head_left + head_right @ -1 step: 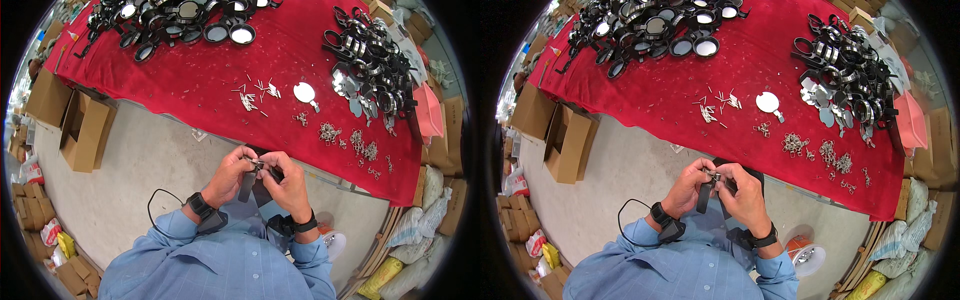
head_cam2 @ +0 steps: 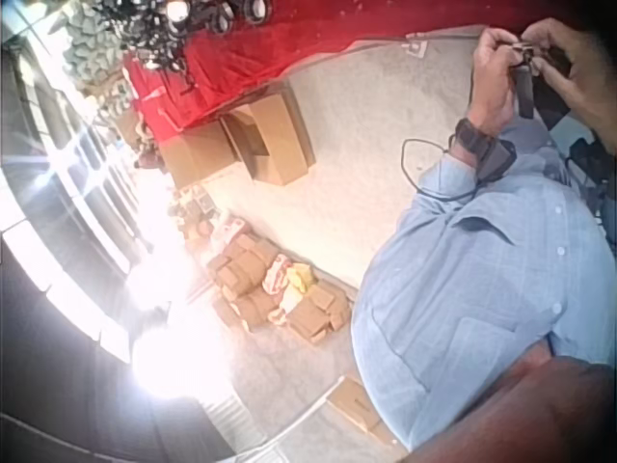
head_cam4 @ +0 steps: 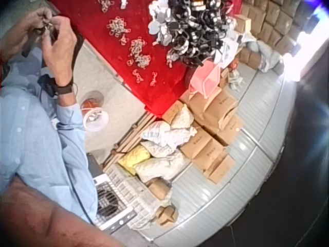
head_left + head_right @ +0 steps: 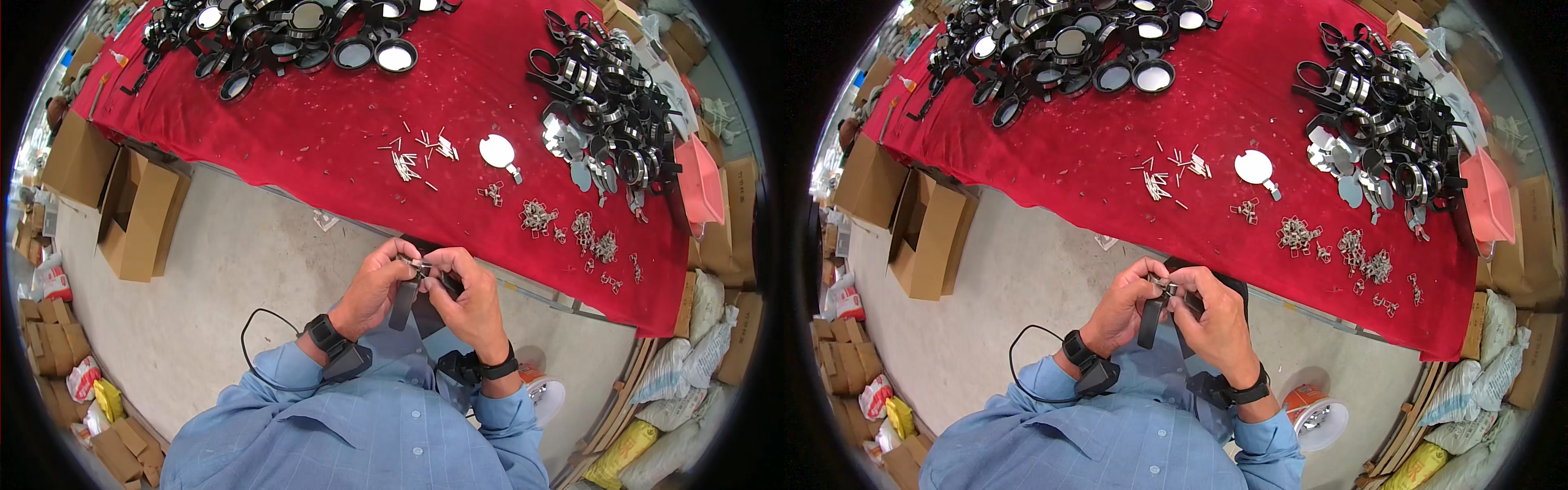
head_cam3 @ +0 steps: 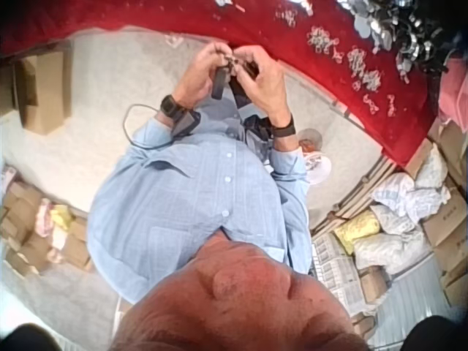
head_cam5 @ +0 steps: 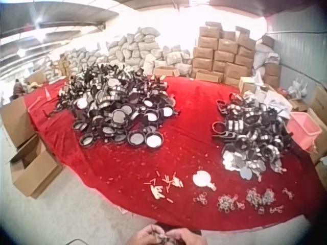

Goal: Assembling small circular mirrors into plastic frames with metal clips.

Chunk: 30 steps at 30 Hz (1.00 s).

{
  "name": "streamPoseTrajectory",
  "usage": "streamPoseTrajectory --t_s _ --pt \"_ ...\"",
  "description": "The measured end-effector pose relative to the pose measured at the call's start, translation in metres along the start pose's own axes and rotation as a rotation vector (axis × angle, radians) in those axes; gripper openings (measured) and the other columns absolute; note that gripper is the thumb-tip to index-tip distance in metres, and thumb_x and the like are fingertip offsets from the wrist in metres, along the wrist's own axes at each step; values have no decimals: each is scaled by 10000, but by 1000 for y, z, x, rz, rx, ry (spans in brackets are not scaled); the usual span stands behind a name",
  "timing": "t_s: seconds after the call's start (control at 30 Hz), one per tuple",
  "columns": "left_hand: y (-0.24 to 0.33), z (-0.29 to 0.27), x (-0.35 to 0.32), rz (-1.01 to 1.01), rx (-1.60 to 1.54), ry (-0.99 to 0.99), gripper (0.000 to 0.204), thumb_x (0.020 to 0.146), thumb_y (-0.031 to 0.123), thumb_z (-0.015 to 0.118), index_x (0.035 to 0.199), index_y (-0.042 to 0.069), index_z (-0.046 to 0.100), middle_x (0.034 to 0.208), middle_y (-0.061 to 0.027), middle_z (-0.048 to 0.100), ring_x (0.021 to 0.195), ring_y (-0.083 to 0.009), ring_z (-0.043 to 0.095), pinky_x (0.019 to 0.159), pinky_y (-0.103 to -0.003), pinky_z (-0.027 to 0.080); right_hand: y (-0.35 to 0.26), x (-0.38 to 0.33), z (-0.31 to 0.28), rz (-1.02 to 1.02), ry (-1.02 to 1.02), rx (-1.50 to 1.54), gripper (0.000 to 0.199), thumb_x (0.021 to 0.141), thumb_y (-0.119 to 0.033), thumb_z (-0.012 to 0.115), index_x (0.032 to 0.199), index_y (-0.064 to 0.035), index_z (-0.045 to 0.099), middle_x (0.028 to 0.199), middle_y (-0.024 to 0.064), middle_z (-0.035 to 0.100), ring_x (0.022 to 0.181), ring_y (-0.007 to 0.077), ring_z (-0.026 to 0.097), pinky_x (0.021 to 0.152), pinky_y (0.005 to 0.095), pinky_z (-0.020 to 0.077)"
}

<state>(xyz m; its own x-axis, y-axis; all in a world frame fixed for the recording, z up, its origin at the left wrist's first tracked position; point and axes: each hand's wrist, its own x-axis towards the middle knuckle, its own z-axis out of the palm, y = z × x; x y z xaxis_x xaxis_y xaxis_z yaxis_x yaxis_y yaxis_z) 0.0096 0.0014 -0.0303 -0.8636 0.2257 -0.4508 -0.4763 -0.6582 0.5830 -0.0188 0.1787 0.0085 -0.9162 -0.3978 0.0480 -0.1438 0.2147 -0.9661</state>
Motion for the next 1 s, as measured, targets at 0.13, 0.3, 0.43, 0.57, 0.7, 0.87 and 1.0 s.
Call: streamPoseTrajectory --t_s 0.13,0.3,0.43,0.57,0.7,0.87,1.0 --pt "-2 -1 1 23 35 -14 249 917 10 538 1158 72 533 1021 -76 675 852 -140 683 733 -295 545 -1 0 -1 7 -9 -18 283 858 84 669 1127 13 620 825 93 662 773 170 693 721 300 543" --pt "-1 -3 1 34 9 -51 207 939 13 544 1142 48 538 1034 -80 682 910 -140 691 846 -290 564 0 0 -2 4 -3 -19 296 852 87 672 1133 12 620 827 90 661 771 166 687 718 296 540" --pt "0 -3 1 42 10 -66 202 943 13 551 1141 47 537 1021 -79 684 899 -137 685 833 -286 562 0 0 -1 11 7 -5 299 850 91 665 1134 11 619 817 86 662 767 160 691 706 292 539" --pt "1 1 1 50 63 -36 241 923 6 545 1154 70 529 1008 -56 662 835 -121 670 727 -276 541 -2 1 -2 11 -1 -19 292 854 97 652 1131 10 614 805 90 659 763 158 697 698 289 539" --pt "0 2 1 64 78 -28 237 924 4 549 1150 72 529 992 -42 646 835 -107 650 715 -265 525 -4 2 -3 4 -27 -27 304 855 103 646 1141 7 605 804 91 658 764 170 699 699 296 540" --pt "-1 1 1 126 155 -77 242 922 8 561 1152 73 525 988 -40 632 849 -101 632 695 -253 489 -5 3 -5 -35 -57 -72 346 845 100 659 1167 -11 597 847 109 675 781 223 717 708 318 549" --pt "0 3 0 122 147 -72 247 920 7 559 1154 75 522 987 -42 628 838 -110 632 696 -261 487 -11 5 -8 -72 -91 -192 378 832 100 663 1182 -23 595 882 130 685 802 271 724 713 342 557"
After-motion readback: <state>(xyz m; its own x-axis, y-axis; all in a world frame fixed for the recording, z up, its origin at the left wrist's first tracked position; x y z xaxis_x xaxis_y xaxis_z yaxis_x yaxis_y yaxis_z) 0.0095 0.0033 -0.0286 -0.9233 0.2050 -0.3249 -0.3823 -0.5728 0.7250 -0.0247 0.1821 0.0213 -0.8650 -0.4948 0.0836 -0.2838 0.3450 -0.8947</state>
